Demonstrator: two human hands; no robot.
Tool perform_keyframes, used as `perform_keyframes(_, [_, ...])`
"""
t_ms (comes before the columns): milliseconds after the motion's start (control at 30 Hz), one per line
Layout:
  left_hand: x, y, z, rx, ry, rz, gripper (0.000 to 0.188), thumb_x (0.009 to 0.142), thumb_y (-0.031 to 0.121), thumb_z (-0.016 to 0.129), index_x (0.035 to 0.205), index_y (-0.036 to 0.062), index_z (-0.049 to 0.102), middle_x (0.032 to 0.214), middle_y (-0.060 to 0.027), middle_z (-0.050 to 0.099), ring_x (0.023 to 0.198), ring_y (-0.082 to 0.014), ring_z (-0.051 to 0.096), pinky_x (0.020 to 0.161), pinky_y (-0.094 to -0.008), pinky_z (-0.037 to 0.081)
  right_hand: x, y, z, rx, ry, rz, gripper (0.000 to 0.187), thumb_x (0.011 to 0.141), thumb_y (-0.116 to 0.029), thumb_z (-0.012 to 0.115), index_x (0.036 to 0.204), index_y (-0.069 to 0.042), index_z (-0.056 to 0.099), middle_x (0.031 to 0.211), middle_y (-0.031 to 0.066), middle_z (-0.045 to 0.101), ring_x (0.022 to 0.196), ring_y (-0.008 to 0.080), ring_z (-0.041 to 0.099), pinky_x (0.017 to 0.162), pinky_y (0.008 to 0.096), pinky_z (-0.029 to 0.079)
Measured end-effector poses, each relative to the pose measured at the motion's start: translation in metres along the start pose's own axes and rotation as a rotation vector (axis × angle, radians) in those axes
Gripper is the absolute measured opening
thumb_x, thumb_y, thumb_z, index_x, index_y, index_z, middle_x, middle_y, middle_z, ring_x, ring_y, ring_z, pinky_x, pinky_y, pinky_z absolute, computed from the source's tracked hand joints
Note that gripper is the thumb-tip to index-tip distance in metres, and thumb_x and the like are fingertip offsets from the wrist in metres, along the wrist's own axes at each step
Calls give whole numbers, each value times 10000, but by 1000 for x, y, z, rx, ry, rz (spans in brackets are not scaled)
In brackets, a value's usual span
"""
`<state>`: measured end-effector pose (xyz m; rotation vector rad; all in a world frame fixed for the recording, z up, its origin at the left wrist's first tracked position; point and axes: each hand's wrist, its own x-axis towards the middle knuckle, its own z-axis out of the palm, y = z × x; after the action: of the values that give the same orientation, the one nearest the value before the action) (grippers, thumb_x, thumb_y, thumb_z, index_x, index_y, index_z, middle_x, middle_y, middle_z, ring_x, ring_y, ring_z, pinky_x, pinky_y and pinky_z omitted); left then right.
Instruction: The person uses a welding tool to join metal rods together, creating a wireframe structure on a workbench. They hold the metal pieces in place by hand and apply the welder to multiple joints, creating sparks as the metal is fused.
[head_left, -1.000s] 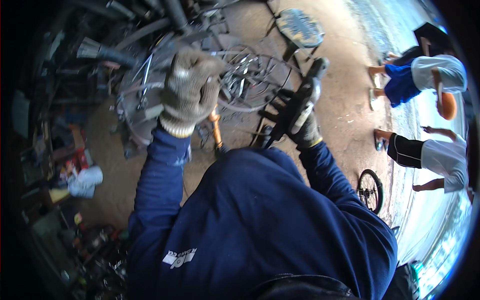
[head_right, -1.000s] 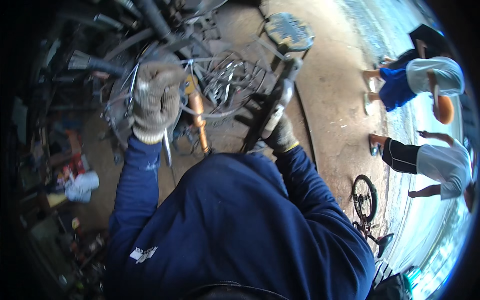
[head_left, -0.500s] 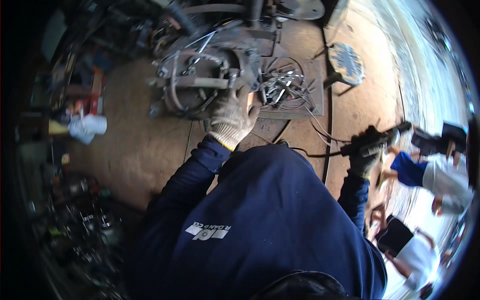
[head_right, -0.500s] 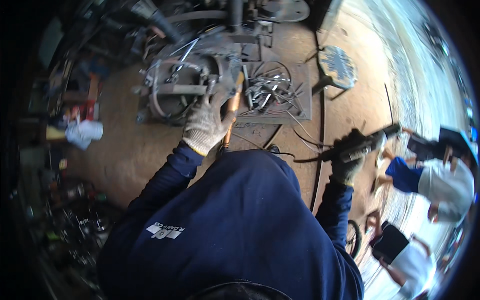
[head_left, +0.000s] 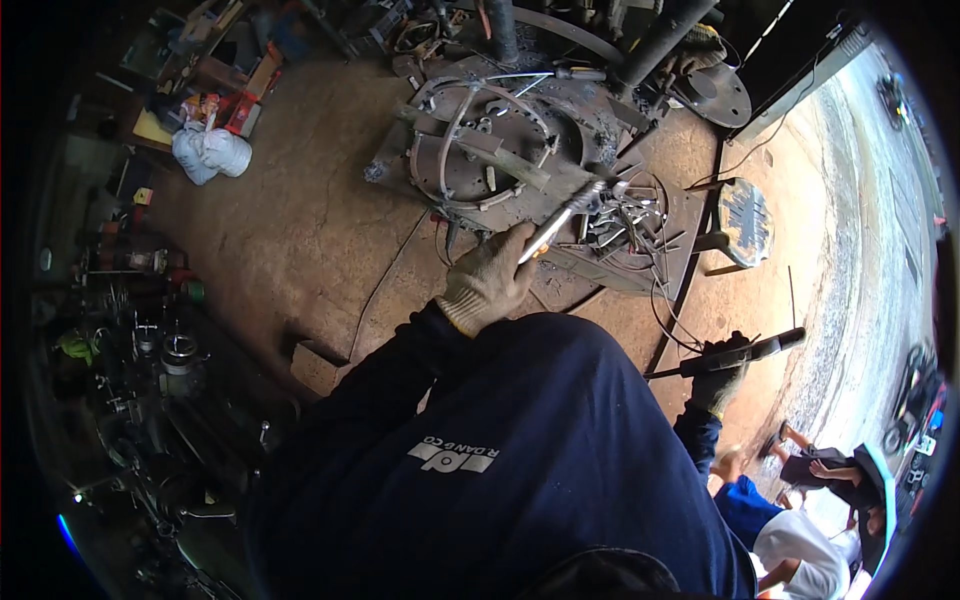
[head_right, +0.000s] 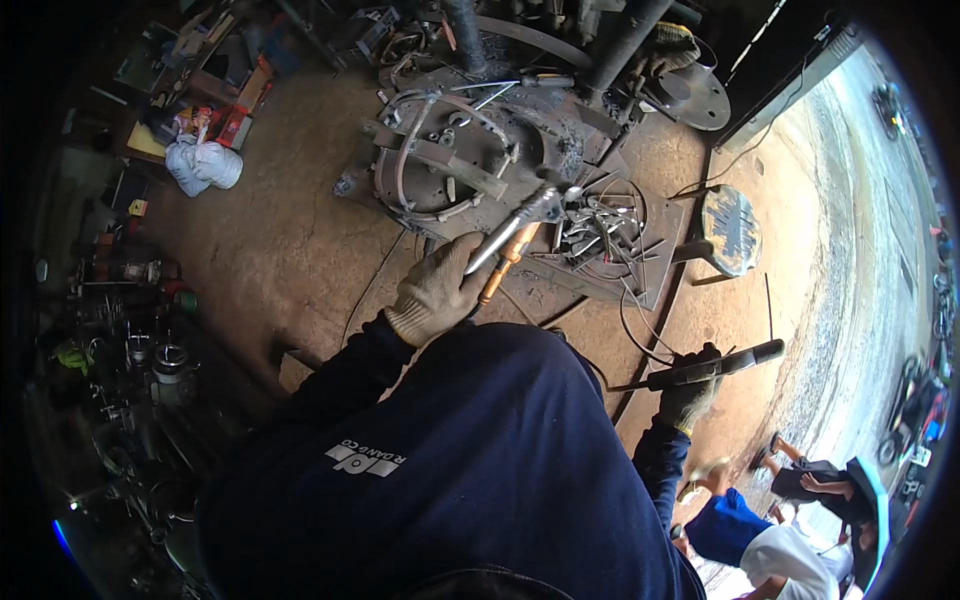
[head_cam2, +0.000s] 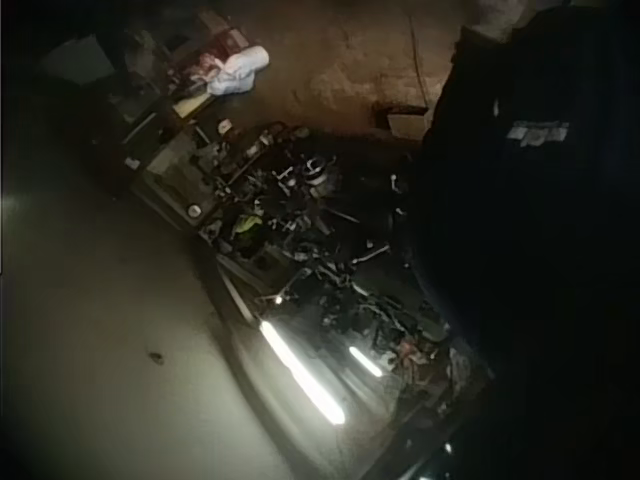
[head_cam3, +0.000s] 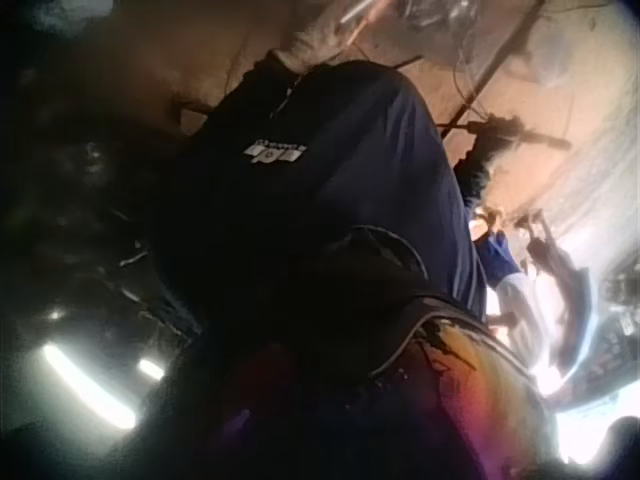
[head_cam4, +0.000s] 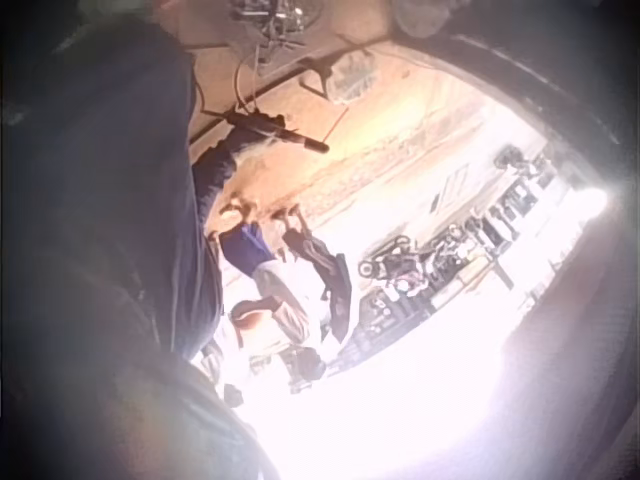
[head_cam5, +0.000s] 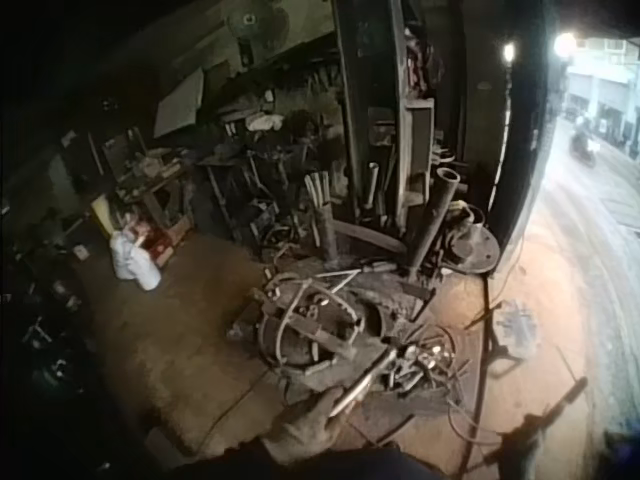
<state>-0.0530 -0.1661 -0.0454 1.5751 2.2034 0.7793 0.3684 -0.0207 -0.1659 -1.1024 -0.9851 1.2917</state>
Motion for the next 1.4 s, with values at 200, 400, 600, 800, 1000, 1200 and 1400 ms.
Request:
perform_keyframes(200, [26,-16,-68,-55,290,82,496,962,216,600,1409,63,450,1113,-127,661,796,-188,679,650,-323,587,-10,-8,18,30,-42,44,378,1012,-307,523,1292,-52,530,900,39,589,785,159,606,736,351,568])
perform_keyframes(400, [100,-125,-188,411,269,-147,613,882,321,615,1439,113,468,1433,-137,534,1314,-330,508,1117,-446,386,-20,-10,52,10,6,42,450,985,-400,549,1237,-28,565,850,27,590,714,149,605,626,309,529])
perform_keyframes(600, [177,-189,-214,320,-32,-47,526,818,193,622,1336,108,579,1255,-182,646,1138,-350,620,1002,-404,478,-29,-20,70,-106,-44,19,451,1000,-377,517,1279,-24,543,899,35,598,764,153,615,685,328,560])
perform_keyframes(800, [234,-207,-185,363,-234,52,483,799,146,667,1282,156,637,1204,-147,676,1131,-313,629,990,-400,489,-48,-27,82,-241,-36,-14,387,1026,-277,490,1300,-6,524,926,30,577,780,150,603,688,308,548])
perform_keyframes(1000, [256,-229,-174,414,-364,115,470,822,109,626,1290,159,631,1176,-129,690,1096,-318,643,972,-396,482,-67,-23,101,-216,-2,40,373,1008,-220,527,1305,5,513,960,25,572,802,139,598,700,311,554])
perform_keyframes(1200, [259,-241,-162,549,-396,89,548,829,-25,497,1331,171,598,1223,-164,662,1152,-364,606,974,-434,470,-76,-15,111,-105,58,67,427,1007,-311,523,1297,2,516,932,36,580,793,154,610,690,327,565])
perform_keyframes(1400, [240,-286,-149,419,-182,28,528,862,-7,482,1354,161,571,1326,-179,606,1267,-358,538,1061,-423,432,-69,-19,120,-311,59,10,365,1000,-247,550,1276,-8,546,905,55,626,766,151,634,657,300,568])
